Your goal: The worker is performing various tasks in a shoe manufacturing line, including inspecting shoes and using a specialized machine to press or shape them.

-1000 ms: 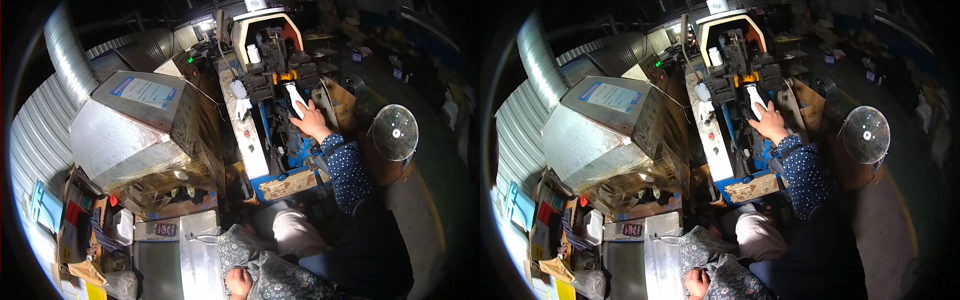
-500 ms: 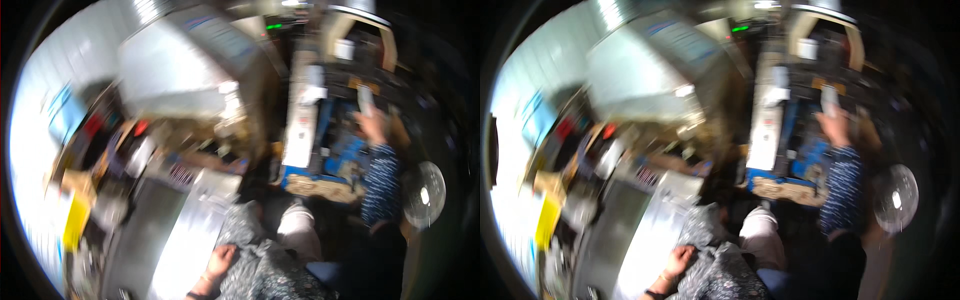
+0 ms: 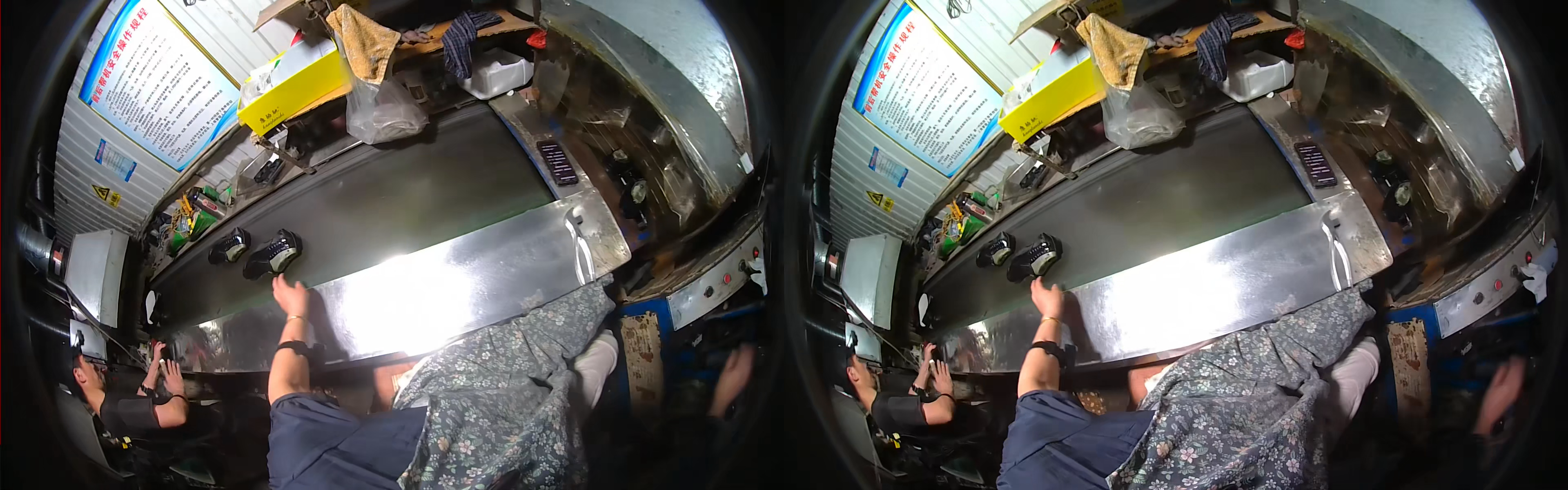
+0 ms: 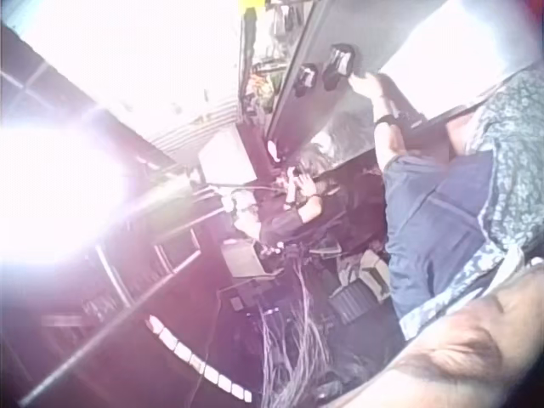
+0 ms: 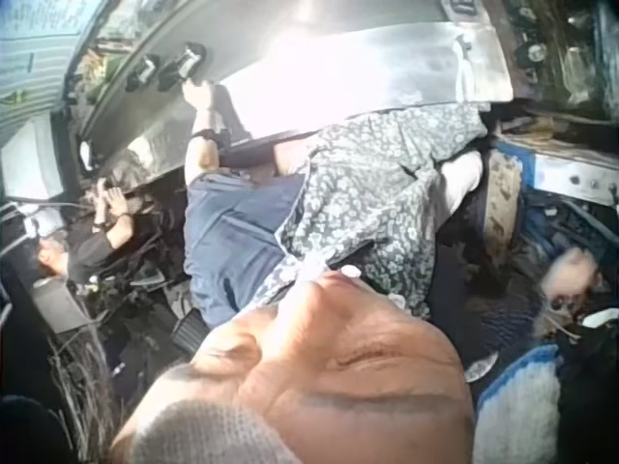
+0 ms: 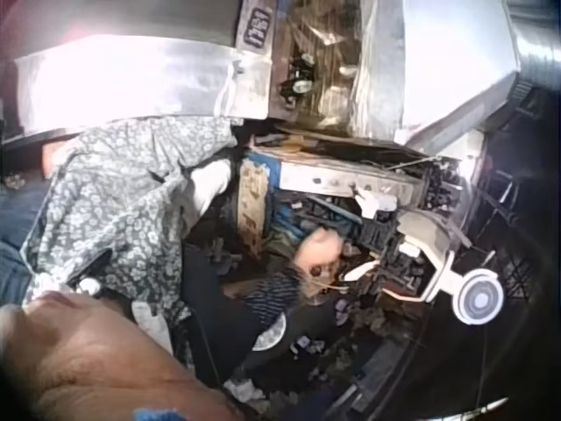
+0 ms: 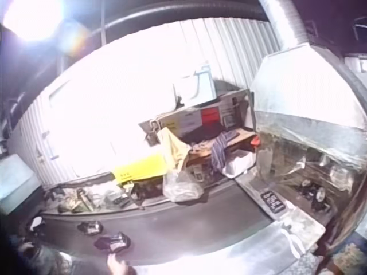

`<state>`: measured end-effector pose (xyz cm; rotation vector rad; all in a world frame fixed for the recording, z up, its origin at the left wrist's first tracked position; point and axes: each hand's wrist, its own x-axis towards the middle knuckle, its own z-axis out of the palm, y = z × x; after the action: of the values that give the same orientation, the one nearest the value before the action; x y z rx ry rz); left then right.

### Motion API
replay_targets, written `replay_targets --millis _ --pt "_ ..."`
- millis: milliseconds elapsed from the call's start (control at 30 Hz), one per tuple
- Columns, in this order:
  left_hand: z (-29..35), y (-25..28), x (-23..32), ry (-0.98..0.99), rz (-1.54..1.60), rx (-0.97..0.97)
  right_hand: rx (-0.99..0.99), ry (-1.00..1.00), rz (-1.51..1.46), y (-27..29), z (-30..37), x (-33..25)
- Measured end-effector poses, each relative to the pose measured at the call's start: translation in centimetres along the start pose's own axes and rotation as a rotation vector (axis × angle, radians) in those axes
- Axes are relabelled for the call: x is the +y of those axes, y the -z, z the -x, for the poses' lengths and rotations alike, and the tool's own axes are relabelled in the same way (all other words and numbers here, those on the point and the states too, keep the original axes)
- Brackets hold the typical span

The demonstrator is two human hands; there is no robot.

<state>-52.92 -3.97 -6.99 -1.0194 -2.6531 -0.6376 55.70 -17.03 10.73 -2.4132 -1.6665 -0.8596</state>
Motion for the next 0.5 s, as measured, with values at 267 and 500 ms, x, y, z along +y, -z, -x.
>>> replay_targets --millis 267,500 --pt "-15.2 -7.9 -10.1 0.577 0.495 -0.374 -0.535 -0.206 -0.51 -5.1 21.4 -27.5" --pt "-15.8 -7.3 -2.9 0.176 0.47 -0.483 -0.587 -0.68 -0.774 -1.9 26.6 -27.4"
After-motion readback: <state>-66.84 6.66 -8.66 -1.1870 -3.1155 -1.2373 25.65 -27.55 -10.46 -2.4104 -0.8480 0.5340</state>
